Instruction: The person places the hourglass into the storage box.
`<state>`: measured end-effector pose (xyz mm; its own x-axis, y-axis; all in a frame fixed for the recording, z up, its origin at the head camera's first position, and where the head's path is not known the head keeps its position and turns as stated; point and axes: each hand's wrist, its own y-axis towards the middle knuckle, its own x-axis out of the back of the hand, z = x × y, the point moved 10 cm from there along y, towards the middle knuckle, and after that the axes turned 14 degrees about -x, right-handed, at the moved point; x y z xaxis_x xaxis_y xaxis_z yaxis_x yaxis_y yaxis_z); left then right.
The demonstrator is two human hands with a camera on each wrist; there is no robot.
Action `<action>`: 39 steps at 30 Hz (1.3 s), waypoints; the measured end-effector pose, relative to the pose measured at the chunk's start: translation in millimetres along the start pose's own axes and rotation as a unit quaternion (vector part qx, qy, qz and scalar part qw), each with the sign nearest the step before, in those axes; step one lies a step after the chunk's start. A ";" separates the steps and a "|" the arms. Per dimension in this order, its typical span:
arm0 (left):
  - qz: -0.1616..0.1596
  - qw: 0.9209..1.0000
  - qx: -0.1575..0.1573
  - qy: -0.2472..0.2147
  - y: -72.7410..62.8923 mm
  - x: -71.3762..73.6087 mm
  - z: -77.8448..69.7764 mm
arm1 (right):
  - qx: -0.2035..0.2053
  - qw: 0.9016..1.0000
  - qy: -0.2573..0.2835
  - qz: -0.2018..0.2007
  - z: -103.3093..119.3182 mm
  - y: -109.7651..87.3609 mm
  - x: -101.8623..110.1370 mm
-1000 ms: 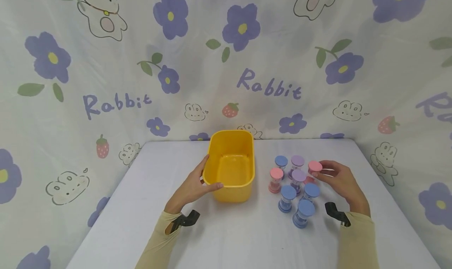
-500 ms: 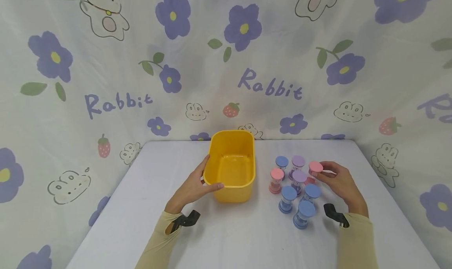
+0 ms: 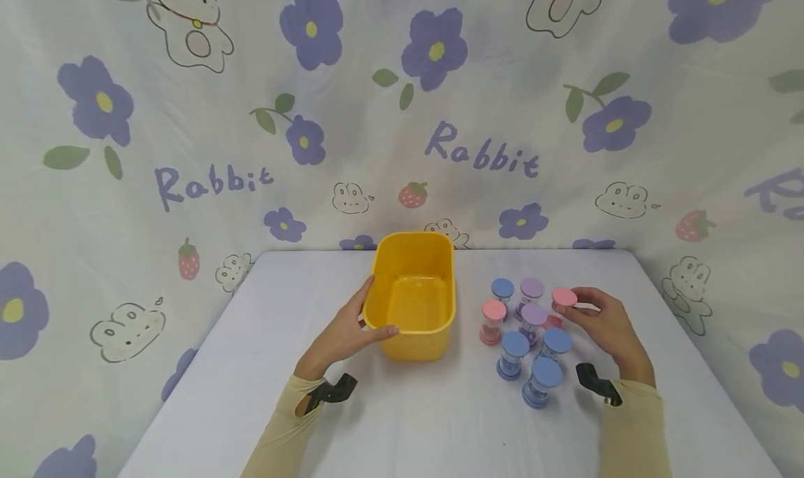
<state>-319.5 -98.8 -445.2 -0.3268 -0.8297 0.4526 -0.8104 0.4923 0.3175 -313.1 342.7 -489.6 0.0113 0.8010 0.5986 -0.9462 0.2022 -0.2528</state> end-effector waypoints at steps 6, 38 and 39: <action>-0.001 1.000 -0.003 0.012 -0.9 0.2 -1.2 | 0.016 0.999 -0.005 -0.040 -2.8 2.9 8.8; 0.008 1.000 -0.021 -0.021 8.7 4.8 4.1 | -0.007 0.996 0.027 -0.088 40.2 -25.6 41.3; 0.007 0.999 -0.022 -0.022 8.3 5.1 3.6 | -0.005 0.996 0.026 -0.086 42.9 -25.5 41.8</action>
<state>-329.6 -99.9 -443.3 -0.3608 -0.8327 0.4201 -0.7836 0.5149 0.3477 -302.4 346.9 -425.6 0.1898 0.7818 0.5939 -0.9252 0.3449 -0.1582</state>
